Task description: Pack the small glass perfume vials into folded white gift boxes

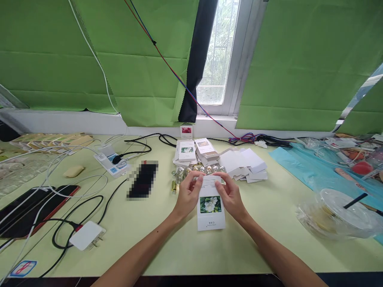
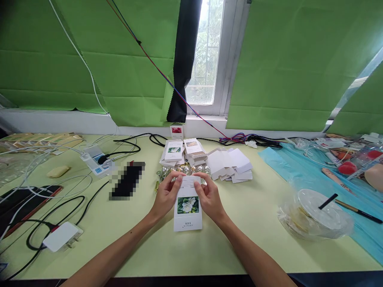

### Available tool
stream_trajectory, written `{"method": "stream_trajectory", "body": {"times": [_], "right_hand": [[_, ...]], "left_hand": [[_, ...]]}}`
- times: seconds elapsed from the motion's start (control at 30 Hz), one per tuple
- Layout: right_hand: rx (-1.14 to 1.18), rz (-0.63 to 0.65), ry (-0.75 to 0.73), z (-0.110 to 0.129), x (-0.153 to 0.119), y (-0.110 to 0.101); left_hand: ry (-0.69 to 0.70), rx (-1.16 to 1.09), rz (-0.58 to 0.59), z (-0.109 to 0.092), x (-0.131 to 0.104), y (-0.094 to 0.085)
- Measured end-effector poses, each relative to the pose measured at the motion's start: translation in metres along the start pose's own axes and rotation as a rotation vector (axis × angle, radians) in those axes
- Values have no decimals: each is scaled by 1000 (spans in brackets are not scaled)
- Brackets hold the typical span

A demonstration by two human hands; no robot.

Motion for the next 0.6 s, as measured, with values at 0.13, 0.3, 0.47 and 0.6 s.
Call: {"method": "stream_trajectory", "body": {"times": [0.13,0.3,0.47,0.6], "right_hand": [[5,-4,-8,-1,1,-1],[-2,-14,-9,-2,0,-2],[18,-45,41,-2,-1,-3],[73,-127,93,0,2,-8]], "left_hand": [[10,-1,4,1,-1,0],[20,-2,5,-1,0,0],[4,7,-4,-2,0,0],[-34,10,-7,0,0,-1]]}}
Point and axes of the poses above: each hand's wrist, its own x-axis towards the middle knuckle, its own y-axis out of the palm, z = x × y, the point moved 8 cm from there along x, towards the middle knuckle, and after that the axes turned 3 degrees about -z, right-handed, at the moved point
